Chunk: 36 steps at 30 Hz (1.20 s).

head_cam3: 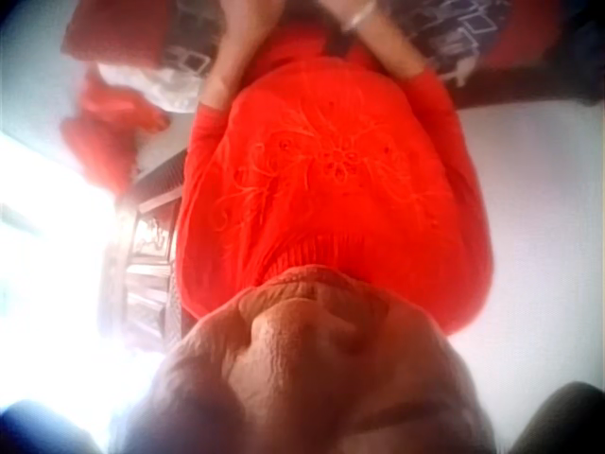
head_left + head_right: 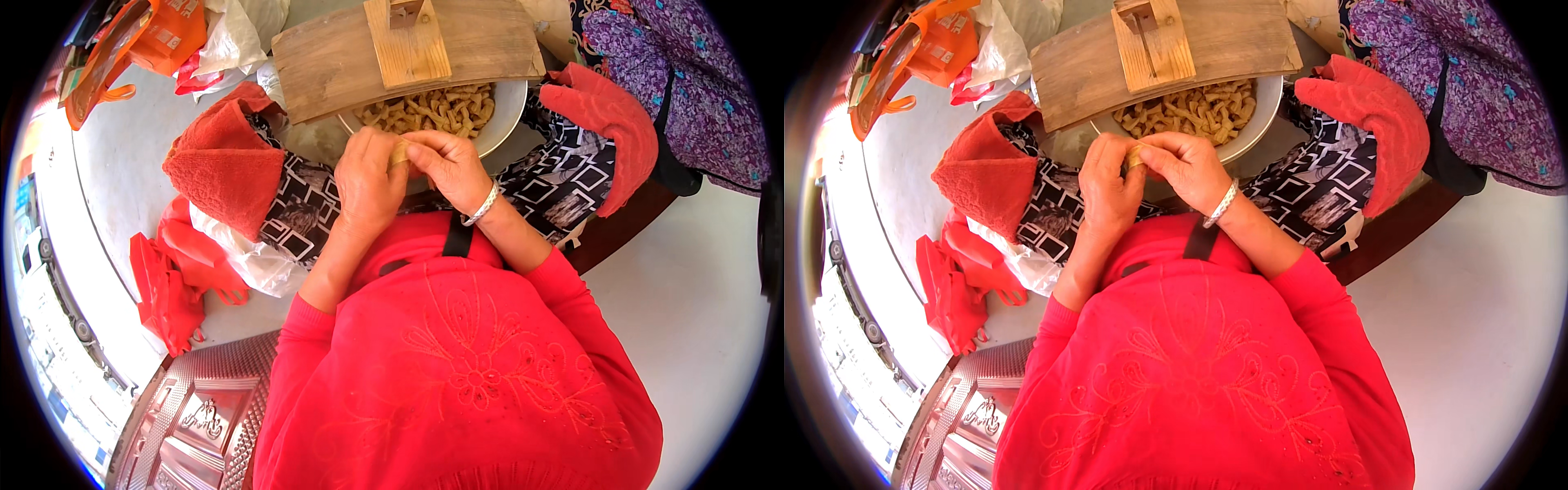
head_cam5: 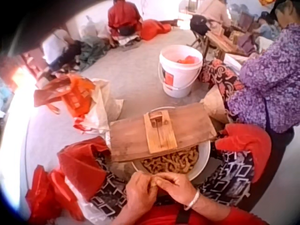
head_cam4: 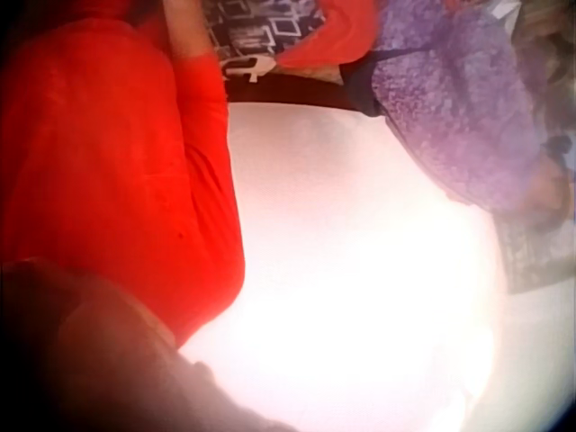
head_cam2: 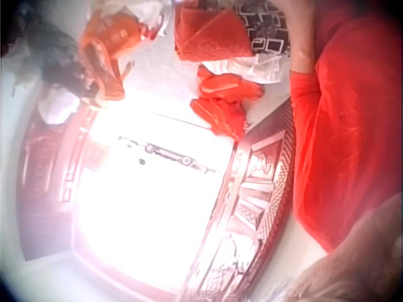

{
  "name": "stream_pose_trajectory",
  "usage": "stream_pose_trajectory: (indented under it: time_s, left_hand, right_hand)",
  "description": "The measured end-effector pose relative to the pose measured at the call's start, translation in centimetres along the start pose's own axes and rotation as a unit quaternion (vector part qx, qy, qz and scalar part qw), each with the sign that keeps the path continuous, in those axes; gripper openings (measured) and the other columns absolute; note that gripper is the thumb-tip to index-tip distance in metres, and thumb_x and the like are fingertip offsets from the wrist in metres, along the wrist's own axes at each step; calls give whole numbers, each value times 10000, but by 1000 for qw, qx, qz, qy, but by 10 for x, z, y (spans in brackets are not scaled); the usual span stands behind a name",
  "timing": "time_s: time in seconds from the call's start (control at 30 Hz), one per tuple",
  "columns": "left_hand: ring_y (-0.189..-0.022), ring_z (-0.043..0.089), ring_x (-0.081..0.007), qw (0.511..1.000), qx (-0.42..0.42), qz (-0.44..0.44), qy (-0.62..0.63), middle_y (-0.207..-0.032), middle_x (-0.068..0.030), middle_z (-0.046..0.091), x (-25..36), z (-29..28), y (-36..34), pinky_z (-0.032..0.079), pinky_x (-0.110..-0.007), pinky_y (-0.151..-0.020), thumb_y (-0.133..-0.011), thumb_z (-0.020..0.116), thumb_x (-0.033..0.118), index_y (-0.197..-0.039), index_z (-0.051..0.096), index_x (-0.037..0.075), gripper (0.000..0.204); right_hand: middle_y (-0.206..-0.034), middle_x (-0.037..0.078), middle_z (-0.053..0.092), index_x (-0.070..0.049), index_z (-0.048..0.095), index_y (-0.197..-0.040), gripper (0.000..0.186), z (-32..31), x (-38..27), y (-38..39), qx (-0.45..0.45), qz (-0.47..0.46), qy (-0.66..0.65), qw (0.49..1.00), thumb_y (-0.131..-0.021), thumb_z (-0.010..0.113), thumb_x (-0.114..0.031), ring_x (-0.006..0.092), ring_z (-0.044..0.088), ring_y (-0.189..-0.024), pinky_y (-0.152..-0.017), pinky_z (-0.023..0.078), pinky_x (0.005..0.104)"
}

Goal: The person shapes pieces of dough by rolling strips onto a wooden board and dropping them into a metal bowl.

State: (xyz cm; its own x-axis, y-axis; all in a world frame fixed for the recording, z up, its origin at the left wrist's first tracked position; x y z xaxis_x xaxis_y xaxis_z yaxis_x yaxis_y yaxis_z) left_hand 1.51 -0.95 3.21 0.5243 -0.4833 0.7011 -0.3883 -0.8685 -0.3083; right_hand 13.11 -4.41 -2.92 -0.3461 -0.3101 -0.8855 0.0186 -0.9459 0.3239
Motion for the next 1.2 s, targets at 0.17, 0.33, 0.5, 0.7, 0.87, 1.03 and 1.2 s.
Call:
stream_pose_trajectory:
  time_s: [0.17, 0.33, 0.5, 0.7, 0.87, 1.03, 1.2]
  left_hand:
    - [-718, 569, -281, 962, -66, -211, 163, -807, -118, 568, -29, 15, 3, 464, -360, -651, -768, 634, 41, -870, 593, 15, 113]
    - [-739, 505, -87, 953, -105, -207, 192, -863, -16, 583, -37, 22, 3, 441, -233, -666, -834, 593, -11, -993, 581, -16, 160]
    - [-738, 500, -87, 943, -112, -225, 220, -826, -15, 557, -42, 22, -6, 436, -230, -659, -836, 613, 2, -1032, 557, -5, 204]
    - [-736, 499, -93, 967, -130, -204, 80, -806, -26, 559, -37, 14, -4, 432, -232, -646, -826, 627, 5, -1005, 543, -4, 198]
    - [-701, 474, -74, 932, -140, -205, 263, -759, 23, 538, -19, 7, 3, 414, -226, -624, -881, 583, 32, -968, 580, -23, 103]
    - [-670, 449, -46, 910, -197, -223, 290, -721, 39, 517, -22, 5, -1, 372, -201, -590, -919, 569, 124, -933, 614, -5, 137]
    - [-532, 390, -59, 845, -155, -317, 401, -626, 21, 495, -30, 10, 4, 308, -225, -495, -903, 585, 142, -768, 584, 22, 180]
  right_hand:
    - [-861, 19, 650, 22, 642, -1094, 250, 2, 5, 0, -5, 55, -71, 996, -883, 663, -110, 73, 576, -707, -627, 476, 199]
    - [-911, 6, 644, 29, 643, -1039, 186, -7, -9, -4, 40, -60, 155, 985, -869, 633, -44, 77, 571, -778, -687, 471, 220]
    - [-1032, -16, 621, 16, 643, -1064, 189, -8, -4, -5, 7, -82, 64, 995, -897, 614, -67, 70, 561, -881, -730, 483, 224]
    - [-1088, 9, 621, 9, 579, -1205, 302, 4, 2, -1, -79, 83, -166, 979, -952, 560, -155, 108, 593, -916, -744, 497, 233]
    - [-1040, 60, 650, 0, 565, -1230, 327, -8, 0, 4, -49, 65, -144, 986, -945, 575, -158, 124, 631, -841, -686, 502, 230]
    - [-931, 67, 665, 0, 601, -1113, 255, -16, -3, 1, -33, 39, -143, 988, -902, 641, -137, 116, 638, -745, -631, 492, 206]
    - [-845, 13, 642, -10, 621, -995, 151, -7, -21, 14, -36, 57, -32, 997, -866, 667, -73, 67, 591, -710, -608, 453, 179]
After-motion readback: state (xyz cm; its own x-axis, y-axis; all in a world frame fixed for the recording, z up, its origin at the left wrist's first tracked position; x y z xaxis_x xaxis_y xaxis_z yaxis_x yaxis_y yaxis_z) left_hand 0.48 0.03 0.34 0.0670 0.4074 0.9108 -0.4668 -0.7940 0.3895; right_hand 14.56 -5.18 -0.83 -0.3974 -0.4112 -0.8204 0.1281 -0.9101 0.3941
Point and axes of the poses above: each hand's wrist, its own y-axis away from the middle knuckle, its own z-axis out of the palm, x = y × z, the point moved 7 cm from there along -y, towards the middle knuckle
